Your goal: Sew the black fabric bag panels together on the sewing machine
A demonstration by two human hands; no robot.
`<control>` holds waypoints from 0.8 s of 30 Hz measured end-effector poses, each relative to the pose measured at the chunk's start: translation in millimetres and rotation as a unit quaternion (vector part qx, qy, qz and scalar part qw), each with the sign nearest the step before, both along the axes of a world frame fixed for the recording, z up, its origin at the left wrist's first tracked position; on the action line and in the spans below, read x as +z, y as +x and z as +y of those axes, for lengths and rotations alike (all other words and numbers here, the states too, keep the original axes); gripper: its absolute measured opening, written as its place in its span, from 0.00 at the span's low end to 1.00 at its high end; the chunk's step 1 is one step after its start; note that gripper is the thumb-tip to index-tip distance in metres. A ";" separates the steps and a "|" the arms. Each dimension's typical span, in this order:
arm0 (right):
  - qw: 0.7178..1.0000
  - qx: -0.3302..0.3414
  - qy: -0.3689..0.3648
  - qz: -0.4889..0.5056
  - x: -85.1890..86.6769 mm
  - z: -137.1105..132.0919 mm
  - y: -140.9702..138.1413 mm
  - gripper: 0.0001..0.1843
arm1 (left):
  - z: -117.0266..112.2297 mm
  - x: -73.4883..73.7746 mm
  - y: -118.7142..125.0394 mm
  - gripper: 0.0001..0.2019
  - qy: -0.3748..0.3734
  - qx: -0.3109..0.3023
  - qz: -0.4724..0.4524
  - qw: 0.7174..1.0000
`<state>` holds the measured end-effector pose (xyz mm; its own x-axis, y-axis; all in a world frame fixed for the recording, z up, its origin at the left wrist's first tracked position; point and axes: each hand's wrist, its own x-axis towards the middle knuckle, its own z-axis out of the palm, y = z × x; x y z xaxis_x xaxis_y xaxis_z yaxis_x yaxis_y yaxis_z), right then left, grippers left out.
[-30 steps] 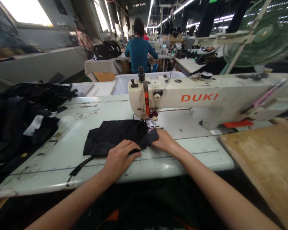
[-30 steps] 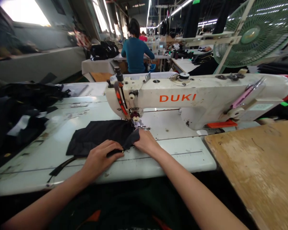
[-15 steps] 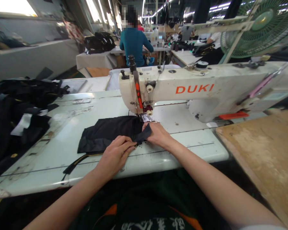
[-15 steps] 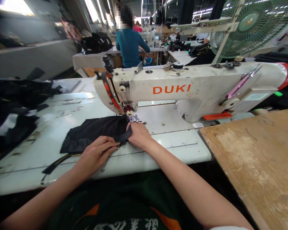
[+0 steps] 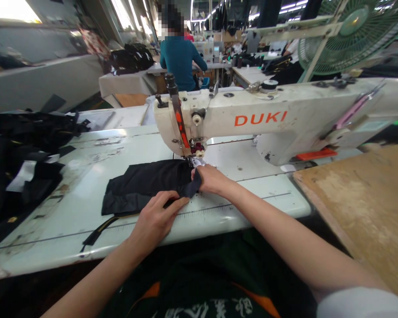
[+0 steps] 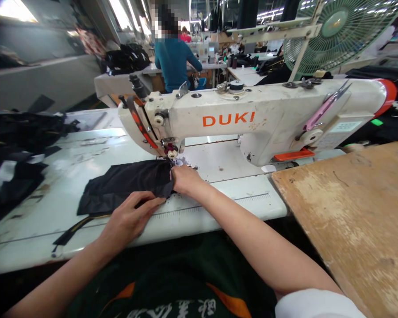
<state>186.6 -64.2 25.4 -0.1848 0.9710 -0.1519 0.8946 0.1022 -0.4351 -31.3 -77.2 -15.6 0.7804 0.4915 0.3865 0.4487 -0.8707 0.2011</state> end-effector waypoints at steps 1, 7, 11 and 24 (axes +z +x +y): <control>1.000 0.006 -0.010 -0.002 0.5 1.5 1.0 0.11 | 0.0 0.1 -0.5 0.17 0.014 -0.008 0.029 0.999; 0.997 0.012 -0.076 0.000 -2.5 16.4 4.2 0.10 | -1.6 1.0 6.0 0.16 0.059 0.034 0.065 0.996; 0.994 0.002 -0.100 0.044 3.1 19.8 6.4 0.11 | -5.6 1.5 7.5 0.13 0.032 0.065 0.041 0.997; 0.896 -0.024 -0.169 0.410 26.2 -2.6 14.8 0.17 | -7.4 3.1 15.8 0.07 0.031 0.132 0.034 0.990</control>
<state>201.4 -66.8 51.7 -0.3271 0.9053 -0.2710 0.2604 -0.1893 -0.9468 -15.5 -84.6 -12.5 0.6528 0.6596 0.3726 0.6736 -0.7304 0.1130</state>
